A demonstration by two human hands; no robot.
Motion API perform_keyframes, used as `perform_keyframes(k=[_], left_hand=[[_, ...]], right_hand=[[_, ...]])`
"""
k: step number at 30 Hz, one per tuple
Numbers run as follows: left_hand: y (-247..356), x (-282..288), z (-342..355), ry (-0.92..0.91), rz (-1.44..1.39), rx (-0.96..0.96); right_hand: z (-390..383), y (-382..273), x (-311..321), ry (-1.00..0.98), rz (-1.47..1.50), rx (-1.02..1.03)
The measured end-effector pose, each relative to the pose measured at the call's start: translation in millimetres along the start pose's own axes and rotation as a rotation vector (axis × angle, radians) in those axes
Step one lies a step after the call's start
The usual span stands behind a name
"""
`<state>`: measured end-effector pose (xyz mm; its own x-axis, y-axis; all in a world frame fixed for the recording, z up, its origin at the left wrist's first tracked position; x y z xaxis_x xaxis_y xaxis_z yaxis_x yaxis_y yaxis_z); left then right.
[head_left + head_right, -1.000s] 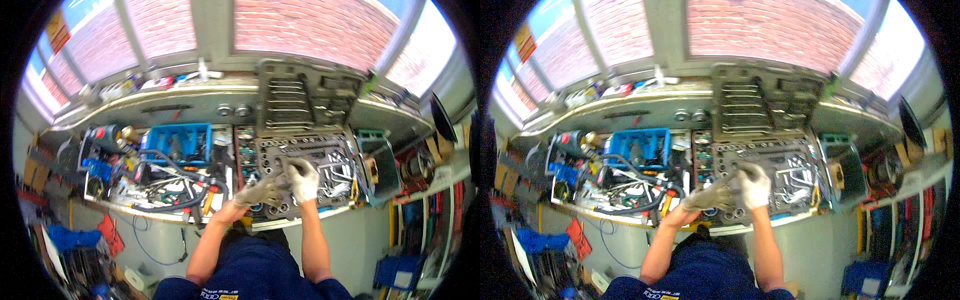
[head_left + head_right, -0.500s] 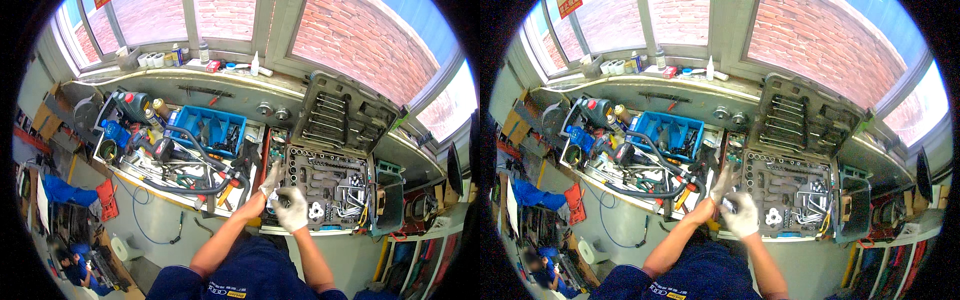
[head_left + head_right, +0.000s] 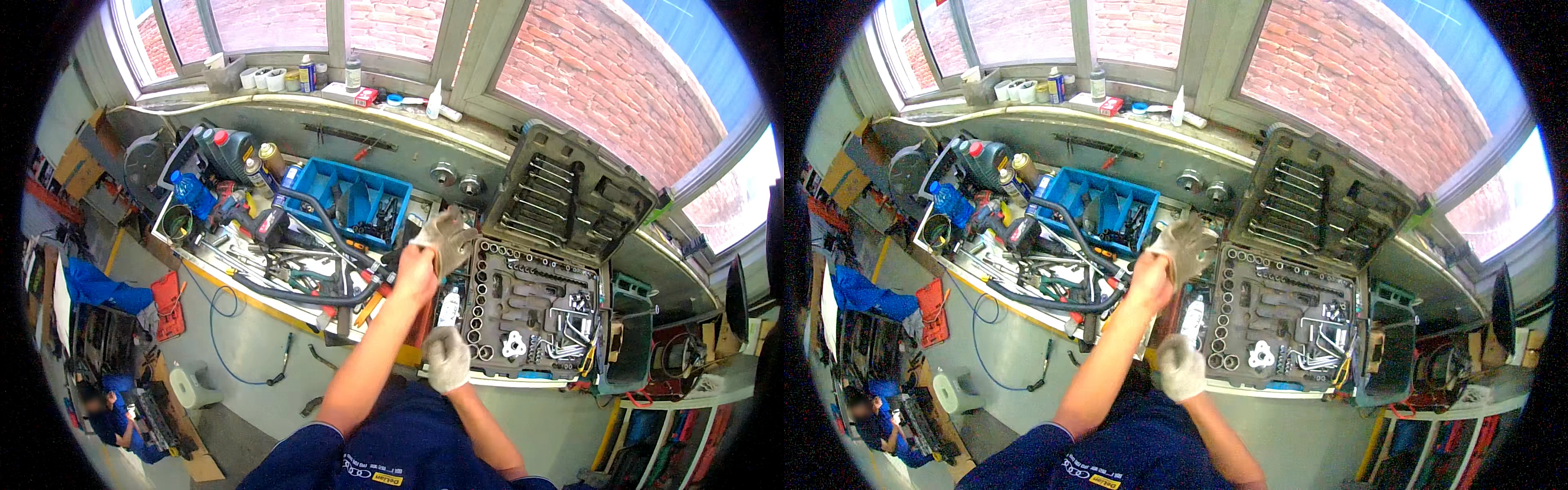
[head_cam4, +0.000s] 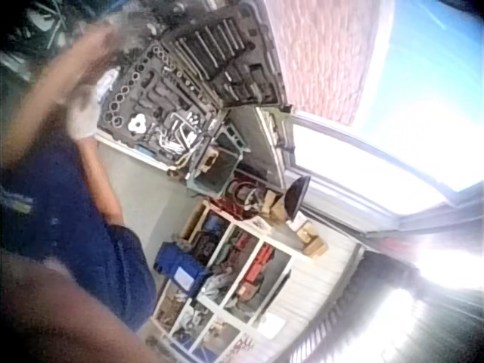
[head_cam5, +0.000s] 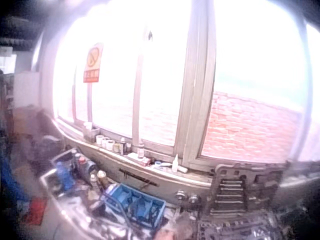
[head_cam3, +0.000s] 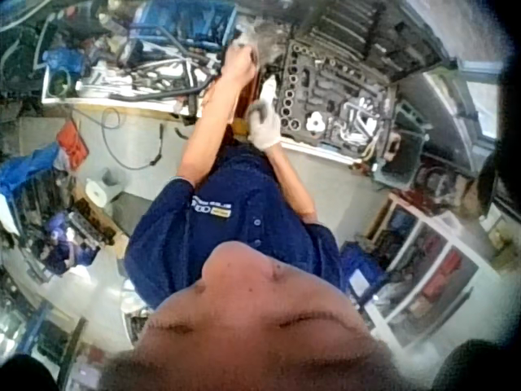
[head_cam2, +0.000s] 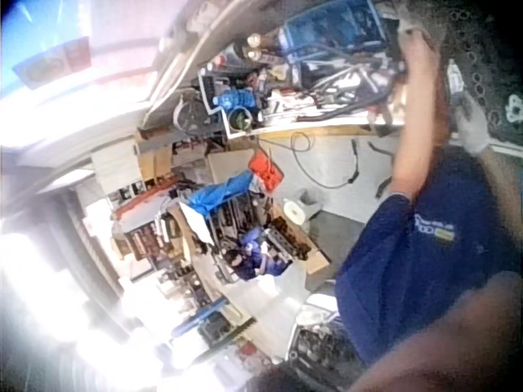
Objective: The person works on a car engine with the hood open, using a flashlight to inspect the engine block and hoses. They use a screwdriver to manipulate components within the engine bay and later retrieve a socket wrench from a tool chest.
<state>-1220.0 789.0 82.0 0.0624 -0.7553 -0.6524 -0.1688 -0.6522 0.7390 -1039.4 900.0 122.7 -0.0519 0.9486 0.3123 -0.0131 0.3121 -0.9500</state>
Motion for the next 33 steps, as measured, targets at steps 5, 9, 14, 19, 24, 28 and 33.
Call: perform_keyframes(k=[5, 9, 14, 19, 24, 28, 33], left_hand=[[6, -32, -51, -0.337, 0.557, -0.161], [-16, -51, -77, -0.534, 0.266, -0.103], [-49, -37, -73, -0.44, 0.083, 0.086], [-53, -21, -56, -0.268, 0.17, 0.086], [-9, -37, -60, -0.192, 0.8, -0.148], [-15, -36, -69, -0.065, 0.471, -0.161], [-59, -6, -42, -0.273, 0.777, -0.305]], right_hand=[[26, -11, 24, 0.324, 0.004, 0.105], [43, -8, 29, 0.386, -0.097, 0.145], [50, 13, 29, 0.424, -0.153, 0.074], [54, 25, 24, 0.335, 0.19, 0.007], [44, 30, 33, 0.203, 0.445, -0.163], [41, 10, 32, 0.147, 0.185, -0.078], [43, 2, 24, 0.114, -0.022, -0.057]])
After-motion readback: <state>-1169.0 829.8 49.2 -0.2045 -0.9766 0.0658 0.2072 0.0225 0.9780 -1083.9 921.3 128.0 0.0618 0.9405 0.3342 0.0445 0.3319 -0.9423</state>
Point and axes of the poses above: each hand's wrist, its own z-axis towards the middle knuckle, its own x-axis out of the back of the hand, y = z × x, the point moved 1 cm from there along z, towards the middle knuckle, and after that the axes turned 11 degrees about z, right-handed, at the moved point
